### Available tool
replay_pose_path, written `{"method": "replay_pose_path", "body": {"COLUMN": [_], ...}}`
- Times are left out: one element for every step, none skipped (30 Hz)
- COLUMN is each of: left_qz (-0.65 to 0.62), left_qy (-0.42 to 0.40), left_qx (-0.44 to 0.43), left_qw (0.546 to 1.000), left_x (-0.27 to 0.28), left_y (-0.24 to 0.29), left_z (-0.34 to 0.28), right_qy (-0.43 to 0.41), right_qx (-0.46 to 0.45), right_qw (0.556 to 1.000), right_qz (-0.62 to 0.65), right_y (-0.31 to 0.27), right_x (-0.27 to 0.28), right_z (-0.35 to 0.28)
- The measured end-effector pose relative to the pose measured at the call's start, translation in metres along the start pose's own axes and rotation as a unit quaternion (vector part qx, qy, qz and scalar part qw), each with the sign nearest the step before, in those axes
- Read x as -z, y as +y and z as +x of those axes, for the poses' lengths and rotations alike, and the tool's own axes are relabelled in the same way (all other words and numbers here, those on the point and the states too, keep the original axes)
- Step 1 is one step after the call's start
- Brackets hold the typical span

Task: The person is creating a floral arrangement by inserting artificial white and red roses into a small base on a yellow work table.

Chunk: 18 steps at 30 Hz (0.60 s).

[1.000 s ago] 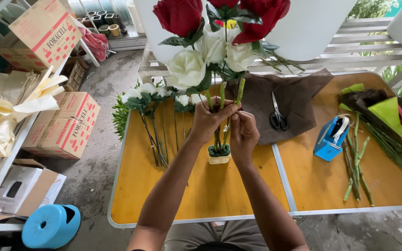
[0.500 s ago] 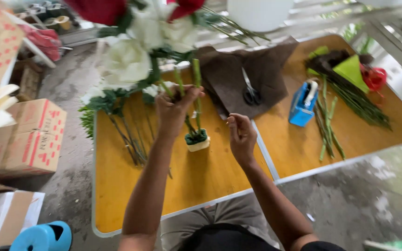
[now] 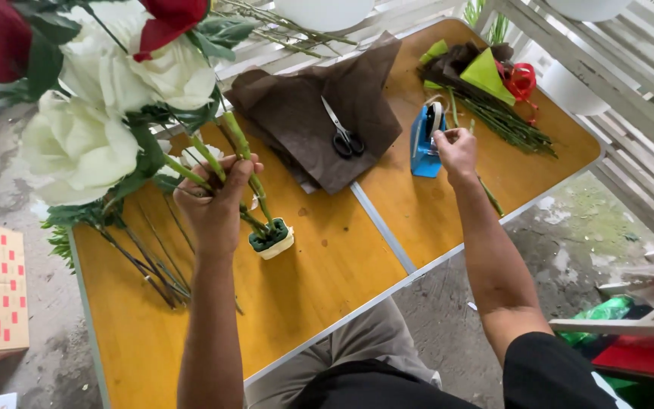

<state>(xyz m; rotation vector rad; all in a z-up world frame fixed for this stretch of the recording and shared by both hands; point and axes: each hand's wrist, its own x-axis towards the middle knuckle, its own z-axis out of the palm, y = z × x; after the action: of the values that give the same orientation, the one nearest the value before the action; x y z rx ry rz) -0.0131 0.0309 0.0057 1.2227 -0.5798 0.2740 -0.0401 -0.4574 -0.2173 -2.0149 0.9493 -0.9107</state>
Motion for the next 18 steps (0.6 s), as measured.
{"method": "replay_pose_path", "body": {"left_qz": [-0.002,0.000,-0.002,-0.004,-0.002,-0.008,-0.013,-0.013,-0.015,-0.018,-0.018,-0.014,-0.011,-0.011,-0.013,-0.015,-0.015,-0.014], "left_qy": [-0.002,0.000,0.001,0.004,0.006,0.004,0.002,0.004,0.007,0.010,0.012,0.009,0.007,0.007,0.006,0.005,0.005,0.004], "left_qx": [0.000,-0.001,0.005,0.011,0.010,0.004,-0.001,-0.002,-0.001,0.001,0.001,0.001,0.001,0.001,0.000,-0.002,-0.003,0.000], "left_qw": [1.000,1.000,1.000,1.000,1.000,1.000,1.000,1.000,1.000,1.000,1.000,1.000,1.000,1.000,1.000,1.000,1.000,1.000], "left_x": [0.001,0.001,0.002,0.003,0.003,0.003,0.003,0.003,0.002,0.001,0.002,0.002,0.003,0.003,0.002,0.002,0.001,0.001], "left_y": [-0.001,-0.001,-0.002,-0.003,-0.004,-0.004,-0.004,-0.003,-0.001,0.001,0.001,0.000,-0.001,-0.002,-0.003,-0.003,-0.003,-0.002], "left_z": [0.000,0.000,-0.001,-0.001,0.000,0.000,-0.001,-0.002,-0.002,-0.003,-0.003,-0.002,-0.002,-0.003,-0.003,-0.002,-0.002,-0.002], "right_qy": [-0.015,-0.017,-0.031,-0.046,-0.049,-0.048,-0.046,-0.048,-0.041,-0.034,-0.035,-0.026,-0.018,-0.018,-0.007,0.005,0.006,0.013], "right_qx": [-0.015,-0.014,-0.034,-0.054,-0.053,-0.043,-0.034,-0.033,-0.024,-0.014,-0.013,-0.010,-0.007,-0.007,-0.003,0.003,0.004,0.003], "right_qw": [1.000,1.000,0.996,0.987,0.987,0.986,0.985,0.985,0.984,0.982,0.982,0.982,0.982,0.982,0.976,0.970,0.970,0.966], "right_qz": [0.013,0.014,0.078,0.142,0.143,0.151,0.160,0.160,0.174,0.188,0.187,0.189,0.190,0.190,0.216,0.243,0.243,0.258], "right_y": [0.001,-0.008,-0.017,-0.025,-0.028,-0.028,-0.028,-0.032,-0.036,-0.039,-0.044,-0.048,-0.051,-0.052,-0.054,-0.056,-0.059,-0.061], "right_x": [-0.008,-0.003,0.001,0.005,0.006,0.009,0.011,0.012,0.014,0.017,0.018,0.019,0.021,0.021,0.021,0.020,0.023,0.025], "right_z": [0.001,-0.001,-0.004,-0.006,-0.004,-0.005,-0.006,-0.009,-0.012,-0.015,-0.019,-0.024,-0.030,-0.033,-0.036,-0.038,-0.039,-0.042]}}
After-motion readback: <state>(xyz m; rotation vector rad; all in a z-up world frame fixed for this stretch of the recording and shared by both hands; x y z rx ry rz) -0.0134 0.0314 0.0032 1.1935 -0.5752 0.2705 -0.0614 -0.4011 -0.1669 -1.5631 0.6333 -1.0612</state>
